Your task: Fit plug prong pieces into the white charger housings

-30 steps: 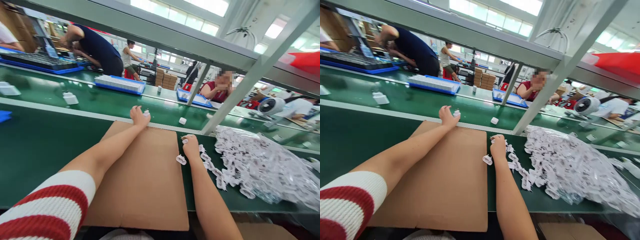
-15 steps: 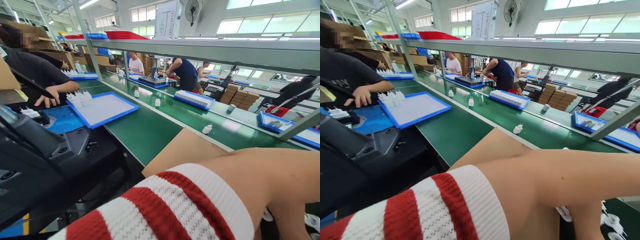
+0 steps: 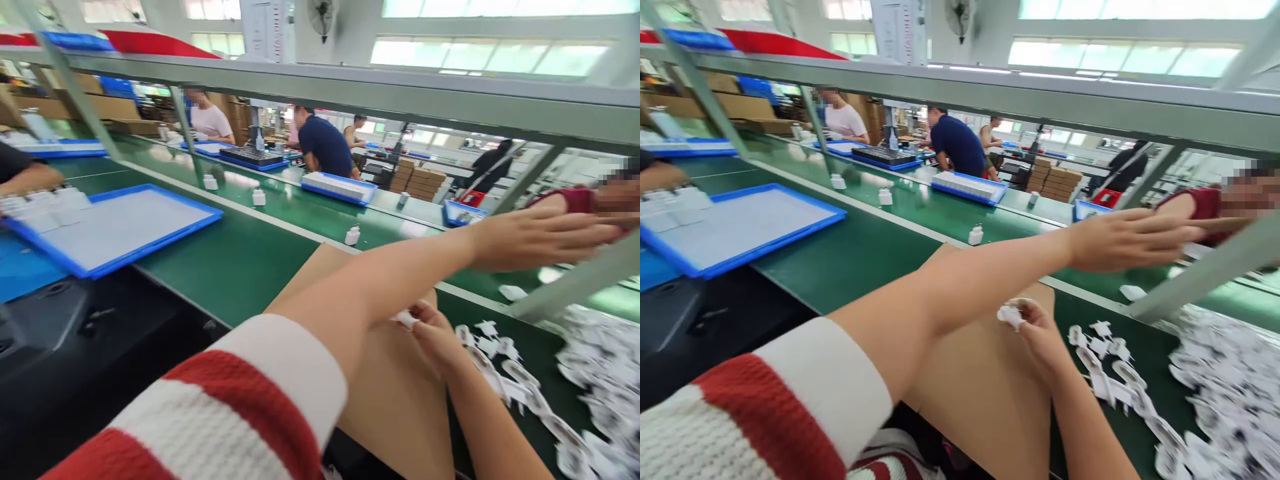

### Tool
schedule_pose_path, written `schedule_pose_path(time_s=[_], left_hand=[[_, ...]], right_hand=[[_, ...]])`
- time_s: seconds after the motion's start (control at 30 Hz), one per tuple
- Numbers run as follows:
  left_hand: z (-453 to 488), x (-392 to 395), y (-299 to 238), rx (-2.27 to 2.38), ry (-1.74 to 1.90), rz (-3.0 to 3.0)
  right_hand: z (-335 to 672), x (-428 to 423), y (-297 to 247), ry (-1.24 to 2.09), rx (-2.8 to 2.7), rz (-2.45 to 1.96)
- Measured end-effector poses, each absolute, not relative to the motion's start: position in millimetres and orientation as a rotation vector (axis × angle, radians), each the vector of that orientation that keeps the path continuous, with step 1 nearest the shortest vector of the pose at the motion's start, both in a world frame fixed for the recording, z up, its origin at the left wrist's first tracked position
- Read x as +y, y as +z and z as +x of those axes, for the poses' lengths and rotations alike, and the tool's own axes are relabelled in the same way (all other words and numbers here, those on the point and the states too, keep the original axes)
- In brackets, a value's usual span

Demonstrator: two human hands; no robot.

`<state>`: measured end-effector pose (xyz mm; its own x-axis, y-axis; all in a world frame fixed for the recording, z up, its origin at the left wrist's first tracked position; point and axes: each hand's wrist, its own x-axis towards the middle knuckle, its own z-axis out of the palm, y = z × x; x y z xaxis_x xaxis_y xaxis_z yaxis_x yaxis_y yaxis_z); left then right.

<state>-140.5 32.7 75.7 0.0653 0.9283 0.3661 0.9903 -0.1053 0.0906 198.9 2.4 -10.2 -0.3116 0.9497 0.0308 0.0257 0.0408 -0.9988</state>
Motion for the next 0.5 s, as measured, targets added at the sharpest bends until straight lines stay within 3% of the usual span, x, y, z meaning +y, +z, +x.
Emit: schedule_pose_path(time_s=[0.1,0.27,0.37,0.5], left_hand=[[-58.7,95.2,93.3,-1.602,-0.344,-2.523],[54.0,153.1,98.2,-1.11,-0.256,-2.828],[73.6,173.6,82.3,-1.181,-0.243,-2.817],[87.1,204.2,54.4,-1.618,-0.298,-2.659]], right_hand=[[194.9,14.2,-22.0,1.495,-1.379,-1.095],[209.2,42.0,-24.4,1.186,-1.199,-1.296],[214.6,55.6,-28.6,1.144,-1.193,-1.297],[209.5,58.6,-33.2,1.181,-1.32,-1.224]])
